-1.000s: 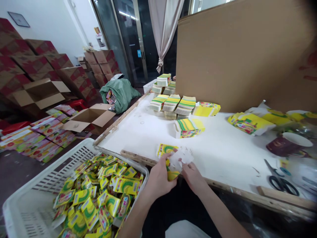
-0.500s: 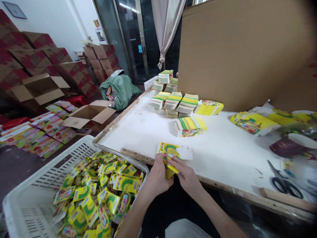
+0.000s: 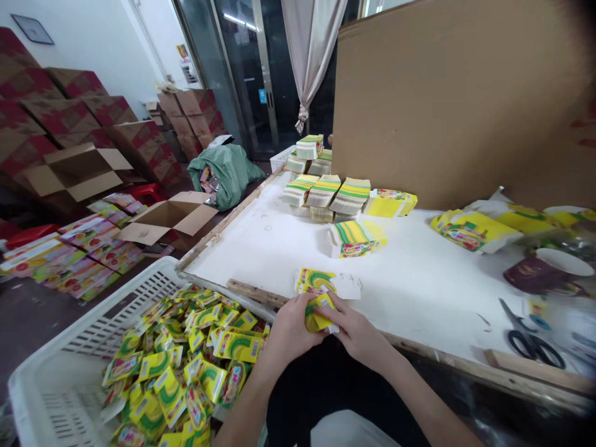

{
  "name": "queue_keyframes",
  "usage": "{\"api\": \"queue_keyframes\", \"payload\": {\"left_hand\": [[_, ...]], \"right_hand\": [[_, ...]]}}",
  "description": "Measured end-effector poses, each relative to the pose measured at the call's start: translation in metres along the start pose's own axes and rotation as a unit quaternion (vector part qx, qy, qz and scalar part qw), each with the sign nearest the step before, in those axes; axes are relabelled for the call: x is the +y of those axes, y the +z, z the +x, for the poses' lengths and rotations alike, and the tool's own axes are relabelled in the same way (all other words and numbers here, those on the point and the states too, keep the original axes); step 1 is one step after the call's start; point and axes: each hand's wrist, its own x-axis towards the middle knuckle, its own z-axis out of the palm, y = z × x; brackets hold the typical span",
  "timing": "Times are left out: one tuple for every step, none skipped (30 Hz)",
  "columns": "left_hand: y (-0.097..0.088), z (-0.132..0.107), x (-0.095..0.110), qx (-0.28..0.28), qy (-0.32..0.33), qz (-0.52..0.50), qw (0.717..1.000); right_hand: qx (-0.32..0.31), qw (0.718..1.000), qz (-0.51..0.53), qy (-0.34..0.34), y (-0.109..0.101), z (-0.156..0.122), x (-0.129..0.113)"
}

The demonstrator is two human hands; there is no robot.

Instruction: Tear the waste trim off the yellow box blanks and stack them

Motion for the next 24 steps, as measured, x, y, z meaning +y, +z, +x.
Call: {"api": "queue_keyframes", "payload": {"left_hand": [[-0.001,0.0,0.0,-0.003,0.002,0.001,1.0],[-0.002,-0.001,0.0,-0.006,0.006,0.003,1.0],[-0.002,-0.001,0.0,-0.01,0.011,0.008,1.0],[-0.002,-0.001,0.0,-0.011,0.013,0.013,1.0],[-0.001,-0.001,0.0,-0.011,0.014,0.018,1.0],[0.001,-0.001,0.0,-0.008,0.011,0.025,1.0],[0.002,-0.001,0.0,-0.002,0.005,0.032,0.999],[0.003,-0.001,0.0,0.004,-0.001,0.04,0.999],[0.003,0.0,0.0,0.01,-0.008,0.048,0.999],[0.002,0.0,0.0,0.012,-0.013,0.054,0.998],[0.0,0.0,-0.001,0.009,-0.019,0.058,0.998],[-0.004,0.0,-0.003,0.004,-0.027,0.061,0.998],[-0.009,0.0,-0.005,-0.006,-0.037,0.064,0.997],[-0.016,-0.001,-0.01,-0.017,-0.051,0.072,0.996],[-0.023,-0.003,-0.016,-0.026,-0.069,0.088,0.993],[-0.032,-0.004,-0.023,-0.035,-0.088,0.111,0.989],[-0.041,-0.006,-0.032,-0.036,-0.11,0.141,0.983],[-0.051,-0.008,-0.042,-0.033,-0.134,0.176,0.975],[-0.059,-0.011,-0.051,-0.027,-0.151,0.204,0.967],[-0.066,-0.012,-0.06,0.003,-0.163,0.225,0.961],[-0.071,-0.013,-0.066,0.033,-0.171,0.229,0.958],[-0.074,-0.014,-0.07,0.059,-0.172,0.215,0.96],[-0.075,-0.014,-0.072,0.079,-0.169,0.18,0.966],[-0.072,-0.013,-0.071,0.087,-0.164,0.127,0.974]], "right_hand": [[-0.014,1.0,0.001,-0.012,-0.007,0.001,-0.001],[-0.031,0.999,0.006,-0.025,-0.014,0.002,-0.001],[-0.046,0.998,0.012,-0.038,-0.019,0.004,-0.002],[-0.054,0.997,0.021,-0.047,-0.022,0.006,-0.003],[-0.05,0.997,0.032,-0.048,-0.022,0.008,-0.003],[-0.036,0.997,0.044,-0.043,-0.019,0.01,-0.003],[-0.012,0.998,0.058,-0.03,-0.014,0.011,-0.002],[0.018,0.997,0.072,-0.013,-0.006,0.013,-0.002],[0.044,0.995,0.087,0.002,0.002,0.014,0.0],[0.062,0.992,0.106,0.01,0.01,0.014,0.001],[0.072,0.989,0.129,0.01,0.017,0.015,0.003],[0.075,0.985,0.155,0.006,0.022,0.017,0.005],[0.077,0.981,0.178,0.004,0.025,0.018,0.008],[0.084,0.979,0.186,0.011,0.026,0.02,0.012],[0.1,0.981,0.164,0.033,0.025,0.023,0.017],[0.123,0.983,0.116,0.068,0.023,0.027,0.023],[0.148,0.982,0.052,0.108,0.02,0.03,0.029],[0.17,0.975,-0.018,0.144,0.017,0.034,0.036],[0.182,0.967,-0.065,0.168,0.015,0.037,0.042],[0.186,0.961,-0.095,0.182,0.014,0.04,0.047],[0.184,0.959,-0.105,0.187,0.014,0.043,0.052],[0.18,0.96,-0.104,0.186,0.015,0.045,0.055],[0.178,0.961,-0.104,0.185,0.016,0.047,0.057],[0.179,0.961,-0.104,0.184,0.018,0.048,0.058]]}}
